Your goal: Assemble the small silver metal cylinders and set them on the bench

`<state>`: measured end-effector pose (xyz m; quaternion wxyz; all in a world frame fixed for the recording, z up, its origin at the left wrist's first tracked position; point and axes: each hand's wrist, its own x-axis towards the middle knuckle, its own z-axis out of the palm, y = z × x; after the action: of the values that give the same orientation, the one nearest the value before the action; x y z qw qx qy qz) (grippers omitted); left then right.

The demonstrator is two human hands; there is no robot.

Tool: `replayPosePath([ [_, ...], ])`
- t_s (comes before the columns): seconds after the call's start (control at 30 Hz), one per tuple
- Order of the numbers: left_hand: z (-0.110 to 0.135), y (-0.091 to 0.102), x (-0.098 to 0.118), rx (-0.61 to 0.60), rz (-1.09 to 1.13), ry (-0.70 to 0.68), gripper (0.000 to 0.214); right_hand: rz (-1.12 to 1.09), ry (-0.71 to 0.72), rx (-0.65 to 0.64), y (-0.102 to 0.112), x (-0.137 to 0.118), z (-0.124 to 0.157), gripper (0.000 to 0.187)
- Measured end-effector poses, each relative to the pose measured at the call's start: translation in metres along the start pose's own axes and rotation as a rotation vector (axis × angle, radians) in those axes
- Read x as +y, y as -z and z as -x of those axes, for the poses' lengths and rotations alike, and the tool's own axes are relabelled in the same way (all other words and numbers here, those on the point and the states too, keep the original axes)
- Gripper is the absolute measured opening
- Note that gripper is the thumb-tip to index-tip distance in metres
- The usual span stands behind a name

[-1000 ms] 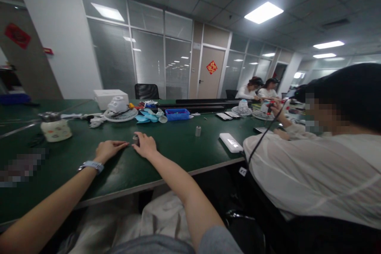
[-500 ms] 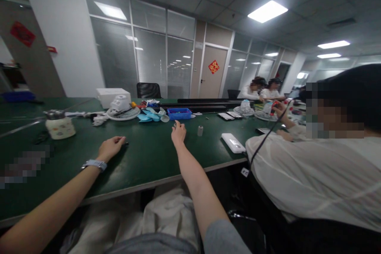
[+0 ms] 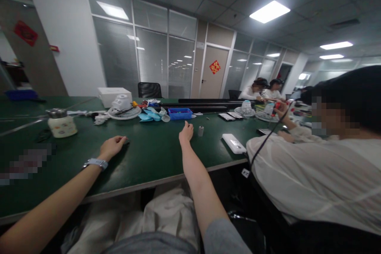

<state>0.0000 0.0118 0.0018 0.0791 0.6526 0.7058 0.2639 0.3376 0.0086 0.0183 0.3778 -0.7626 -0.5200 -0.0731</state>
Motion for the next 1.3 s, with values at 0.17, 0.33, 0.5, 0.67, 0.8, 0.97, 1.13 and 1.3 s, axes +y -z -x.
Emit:
replayPosePath([
  [0.17, 0.003, 0.001, 0.003, 0.046, 0.061, 0.014, 0.052, -0.032, 0.324, 0.029, 0.01, -0.047, 0.029, 0.049],
  [0.33, 0.01, 0.005, 0.008, 0.169, 0.151, 0.094, 0.045, -0.161, 0.83, -0.362, -0.013, -0.117, 0.083, 0.048],
  [0.5, 0.011, 0.006, 0.009, 0.224, 0.204, 0.144, 0.042, -0.125, 0.898, -0.549, -0.039, -0.147, 0.106, 0.037],
  [0.67, 0.008, 0.003, 0.007, 0.209, 0.216, 0.129, 0.042, -0.115, 0.847, -0.5, -0.039, -0.146, 0.102, 0.032],
  [0.8, 0.008, 0.003, 0.007, 0.212, 0.204, 0.127, 0.04, -0.108, 0.854, -0.439, -0.041, -0.15, 0.1, 0.035],
  [0.97, 0.01, 0.005, 0.008, 0.208, 0.178, 0.124, 0.041, -0.041, 0.793, -0.493, -0.047, -0.157, 0.097, 0.03],
  [1.13, 0.009, 0.003, 0.007, 0.191, 0.182, 0.106, 0.04, -0.068, 0.76, -0.484, -0.048, -0.153, 0.097, 0.028],
  [1.3, 0.01, 0.003, 0.006, 0.177, 0.188, 0.098, 0.04, -0.092, 0.853, -0.349, -0.031, -0.13, 0.083, 0.028],
])
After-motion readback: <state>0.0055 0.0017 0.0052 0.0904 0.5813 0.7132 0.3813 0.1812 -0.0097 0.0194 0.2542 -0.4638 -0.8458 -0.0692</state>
